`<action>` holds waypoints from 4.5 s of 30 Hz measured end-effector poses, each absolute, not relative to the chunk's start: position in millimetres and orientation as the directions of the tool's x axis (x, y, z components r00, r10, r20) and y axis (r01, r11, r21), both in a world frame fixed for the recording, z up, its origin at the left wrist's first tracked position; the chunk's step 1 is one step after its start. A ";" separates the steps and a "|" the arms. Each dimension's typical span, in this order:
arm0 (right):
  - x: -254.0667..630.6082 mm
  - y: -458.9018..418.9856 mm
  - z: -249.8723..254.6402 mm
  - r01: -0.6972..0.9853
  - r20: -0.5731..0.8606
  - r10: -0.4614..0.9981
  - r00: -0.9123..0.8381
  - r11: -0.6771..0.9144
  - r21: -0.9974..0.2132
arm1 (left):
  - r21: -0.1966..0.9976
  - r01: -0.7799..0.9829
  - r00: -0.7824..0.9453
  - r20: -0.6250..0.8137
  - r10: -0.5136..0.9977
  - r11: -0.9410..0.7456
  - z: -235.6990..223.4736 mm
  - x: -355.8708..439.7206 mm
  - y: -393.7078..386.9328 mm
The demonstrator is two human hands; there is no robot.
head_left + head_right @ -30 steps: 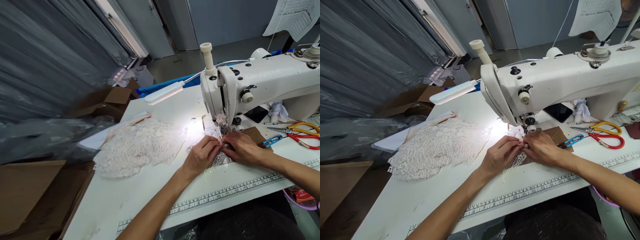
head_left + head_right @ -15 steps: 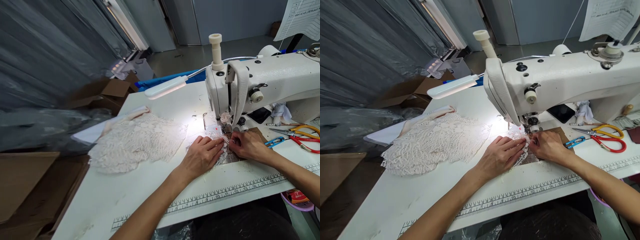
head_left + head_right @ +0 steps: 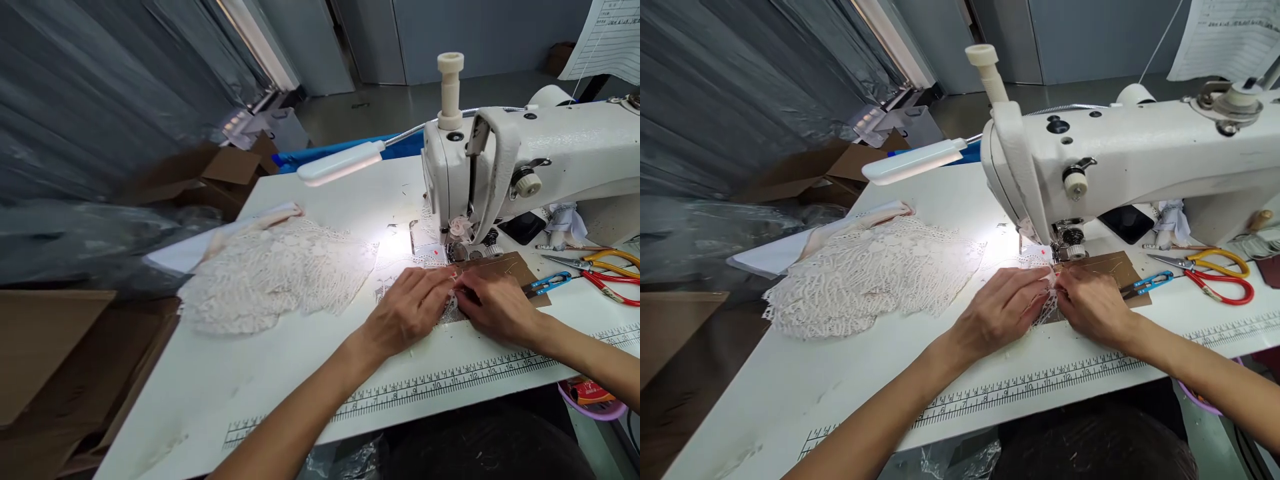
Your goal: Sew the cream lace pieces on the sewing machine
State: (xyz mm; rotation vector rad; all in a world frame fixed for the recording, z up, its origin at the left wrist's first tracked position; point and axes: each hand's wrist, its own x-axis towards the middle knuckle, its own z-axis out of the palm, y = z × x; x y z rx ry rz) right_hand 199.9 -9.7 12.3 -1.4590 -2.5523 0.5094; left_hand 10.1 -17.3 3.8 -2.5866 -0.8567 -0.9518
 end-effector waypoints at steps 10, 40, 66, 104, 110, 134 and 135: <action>232.8 -33.7 18.4 0.520 0.140 0.711 -0.689 0.620 -0.588 | 0.119 0.556 0.632 0.582 0.512 -0.823 -8.9 6.1 -12.8; 232.2 22.2 -11.3 0.334 0.345 0.474 -0.810 0.857 -0.393 | 0.133 0.462 0.666 0.601 0.442 -0.877 -7.4 3.4 -15.5; 231.4 18.3 -14.8 0.374 0.361 0.539 -0.761 0.820 -0.434 | 0.076 0.519 0.637 0.630 0.445 -0.852 -12.4 6.2 -15.9; 231.6 7.1 2.5 0.423 0.222 0.526 -0.821 0.822 -0.381 | 0.041 0.626 0.598 0.616 0.513 -0.779 -7.1 2.6 -13.9; 232.1 6.8 1.4 0.416 0.239 0.519 -0.820 0.829 -0.374 | 0.009 0.630 0.629 0.579 0.518 -0.776 -7.6 2.6 -14.2; 224.3 -1.6 -0.4 0.478 0.260 0.498 -0.827 0.867 -0.140 | 0.013 0.693 0.632 0.471 0.615 -0.721 -8.3 1.0 -24.3; 223.1 -2.6 -0.9 0.485 0.259 0.499 -0.827 0.866 -0.119 | 0.028 0.711 0.617 0.454 0.643 -0.702 -8.7 1.7 -27.2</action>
